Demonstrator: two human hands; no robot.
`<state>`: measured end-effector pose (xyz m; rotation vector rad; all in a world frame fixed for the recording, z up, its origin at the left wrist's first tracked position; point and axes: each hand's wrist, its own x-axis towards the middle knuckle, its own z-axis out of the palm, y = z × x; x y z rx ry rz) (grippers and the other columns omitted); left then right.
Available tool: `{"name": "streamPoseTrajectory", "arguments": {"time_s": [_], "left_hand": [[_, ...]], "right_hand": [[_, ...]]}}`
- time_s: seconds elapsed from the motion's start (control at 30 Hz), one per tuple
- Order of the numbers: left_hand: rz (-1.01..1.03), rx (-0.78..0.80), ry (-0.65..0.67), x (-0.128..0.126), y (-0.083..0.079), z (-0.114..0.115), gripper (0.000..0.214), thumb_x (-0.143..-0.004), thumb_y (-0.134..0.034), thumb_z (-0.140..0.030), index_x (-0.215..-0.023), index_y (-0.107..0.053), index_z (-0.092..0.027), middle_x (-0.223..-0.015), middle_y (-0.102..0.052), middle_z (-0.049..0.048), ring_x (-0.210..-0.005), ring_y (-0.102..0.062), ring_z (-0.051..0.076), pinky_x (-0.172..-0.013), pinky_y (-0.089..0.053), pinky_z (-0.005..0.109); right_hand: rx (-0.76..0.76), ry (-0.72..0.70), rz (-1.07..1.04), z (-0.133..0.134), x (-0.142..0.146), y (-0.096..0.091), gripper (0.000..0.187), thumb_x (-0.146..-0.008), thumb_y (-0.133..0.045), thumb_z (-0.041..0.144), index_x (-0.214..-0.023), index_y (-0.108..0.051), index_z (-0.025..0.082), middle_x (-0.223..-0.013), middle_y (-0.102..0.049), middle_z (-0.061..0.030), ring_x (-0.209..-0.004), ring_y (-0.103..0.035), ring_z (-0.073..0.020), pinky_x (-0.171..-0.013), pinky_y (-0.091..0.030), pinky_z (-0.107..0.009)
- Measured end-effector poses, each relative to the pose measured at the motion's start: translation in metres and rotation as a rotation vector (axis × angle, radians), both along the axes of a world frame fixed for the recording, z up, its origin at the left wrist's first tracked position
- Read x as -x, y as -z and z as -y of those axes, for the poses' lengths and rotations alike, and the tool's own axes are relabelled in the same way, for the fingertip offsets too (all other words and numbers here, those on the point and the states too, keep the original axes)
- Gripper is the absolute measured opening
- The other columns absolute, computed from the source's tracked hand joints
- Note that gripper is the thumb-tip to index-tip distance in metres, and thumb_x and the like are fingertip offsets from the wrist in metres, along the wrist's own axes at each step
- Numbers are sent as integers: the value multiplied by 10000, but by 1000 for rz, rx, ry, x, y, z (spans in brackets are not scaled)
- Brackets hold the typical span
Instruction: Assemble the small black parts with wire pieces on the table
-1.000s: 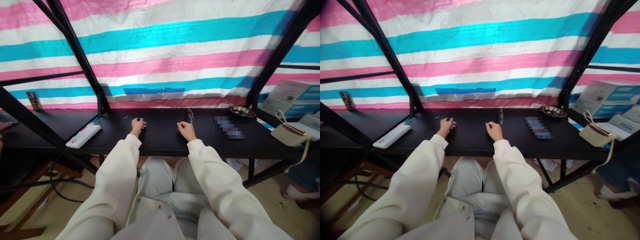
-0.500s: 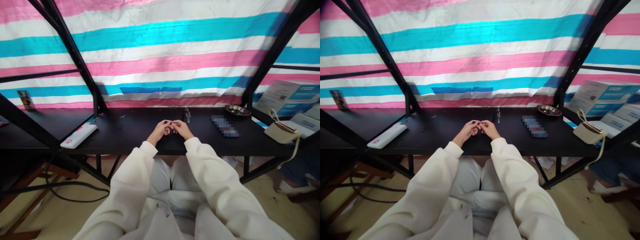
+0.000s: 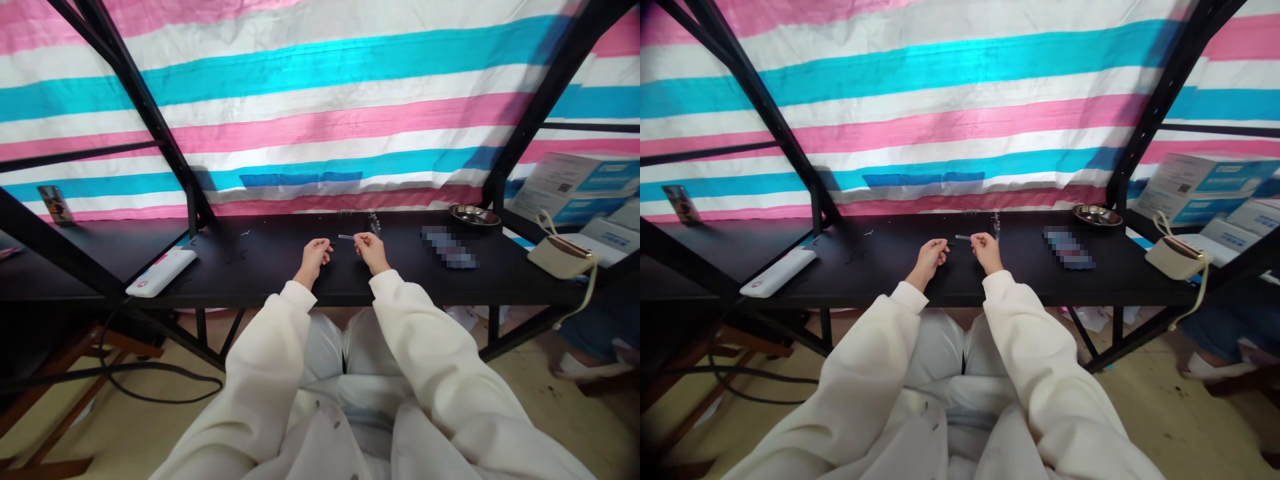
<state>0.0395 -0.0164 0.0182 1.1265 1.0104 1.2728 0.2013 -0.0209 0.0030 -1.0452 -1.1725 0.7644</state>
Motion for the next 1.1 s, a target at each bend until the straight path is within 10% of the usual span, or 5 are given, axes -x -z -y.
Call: {"name": "streamPoseTrajectory", "arguments": {"time_s": [0.2, 0.73, 1.1], "left_hand": [[-117, -59, 282, -3, 1, 5, 283, -729, -662, -355, -802, -525, -119, -647, -599, 4, -385, -483, 39, -344, -279, 163], [-359, -200, 315, -6, 1, 10, 432, -848, -483, -407, -1109, -625, -94, -571, -505, -28, -349, -348, 24, -381, -237, 195], [-384, -211, 269, -7, 7, 7, 305, -822, -510, -369, -941, -617, -110, -585, -552, -20, -352, -379, 31, -401, -277, 188]], "right_hand": [[76, -266, 110, 5, 6, 0, 445, -601, -657, 578, -755, -558, 172, -536, -526, 37, -440, -431, -75, -445, -352, -232], [-20, -332, 594, 9, -7, -2, 333, -708, -592, 481, -618, -573, 160, -525, -472, 41, -500, -377, -81, -504, -310, -230], [168, 197, 651, -9, -46, 4, 192, -735, -577, 337, -638, -624, 178, -663, -679, -46, -644, -607, -162, -668, -439, -257]]}}
